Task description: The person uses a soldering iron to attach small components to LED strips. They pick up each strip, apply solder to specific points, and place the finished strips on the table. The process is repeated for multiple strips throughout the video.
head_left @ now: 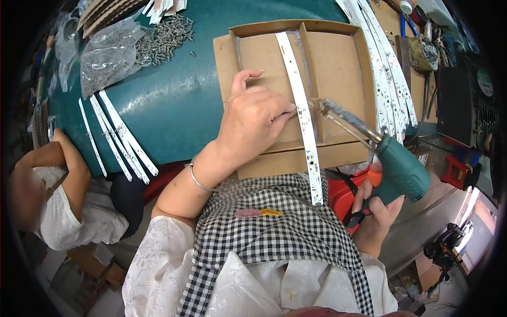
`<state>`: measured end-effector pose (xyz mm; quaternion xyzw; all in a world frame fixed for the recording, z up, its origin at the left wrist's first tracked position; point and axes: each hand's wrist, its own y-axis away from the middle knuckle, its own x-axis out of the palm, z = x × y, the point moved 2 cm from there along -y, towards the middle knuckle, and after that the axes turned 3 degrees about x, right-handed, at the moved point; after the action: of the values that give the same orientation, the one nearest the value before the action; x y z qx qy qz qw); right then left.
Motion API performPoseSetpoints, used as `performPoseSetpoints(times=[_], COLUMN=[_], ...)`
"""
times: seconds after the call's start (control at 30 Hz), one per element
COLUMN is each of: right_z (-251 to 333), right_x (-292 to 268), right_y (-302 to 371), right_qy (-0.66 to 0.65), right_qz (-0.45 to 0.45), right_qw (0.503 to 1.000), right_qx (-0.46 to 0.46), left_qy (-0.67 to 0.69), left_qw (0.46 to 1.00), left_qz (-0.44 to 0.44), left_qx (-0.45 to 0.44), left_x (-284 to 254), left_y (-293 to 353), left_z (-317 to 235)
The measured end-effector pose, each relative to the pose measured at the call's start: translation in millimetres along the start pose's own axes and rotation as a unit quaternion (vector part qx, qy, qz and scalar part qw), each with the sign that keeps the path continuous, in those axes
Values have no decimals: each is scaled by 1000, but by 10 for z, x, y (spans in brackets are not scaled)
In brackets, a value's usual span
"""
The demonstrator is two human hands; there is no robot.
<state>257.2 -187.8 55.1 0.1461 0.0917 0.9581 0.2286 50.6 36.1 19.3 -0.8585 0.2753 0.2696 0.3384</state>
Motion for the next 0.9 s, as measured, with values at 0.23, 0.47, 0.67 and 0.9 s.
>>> performPoseSetpoints(times=[0.23,0.47,0.67,0.9], right_z=[39,66,141,158], right_x=[-24,5,-37,-117], right_y=[-24,-37,-28,-11], right_qy=[-23,-44,-92,-93], right_qz=[34,14,-28,-48], right_qw=[999,998,990,985], right_qx=[2,-48,-100,-139], left_qy=[2,0,-29,-12], left_qw=[1000,1000,999,983], left_qz=[2,12,13,142], left_qx=[1,-5,4,116], left_x=[1,-9,-190,-427], left_y=[-5,-21,-52,10], left_z=[-1,-10,-104,-489])
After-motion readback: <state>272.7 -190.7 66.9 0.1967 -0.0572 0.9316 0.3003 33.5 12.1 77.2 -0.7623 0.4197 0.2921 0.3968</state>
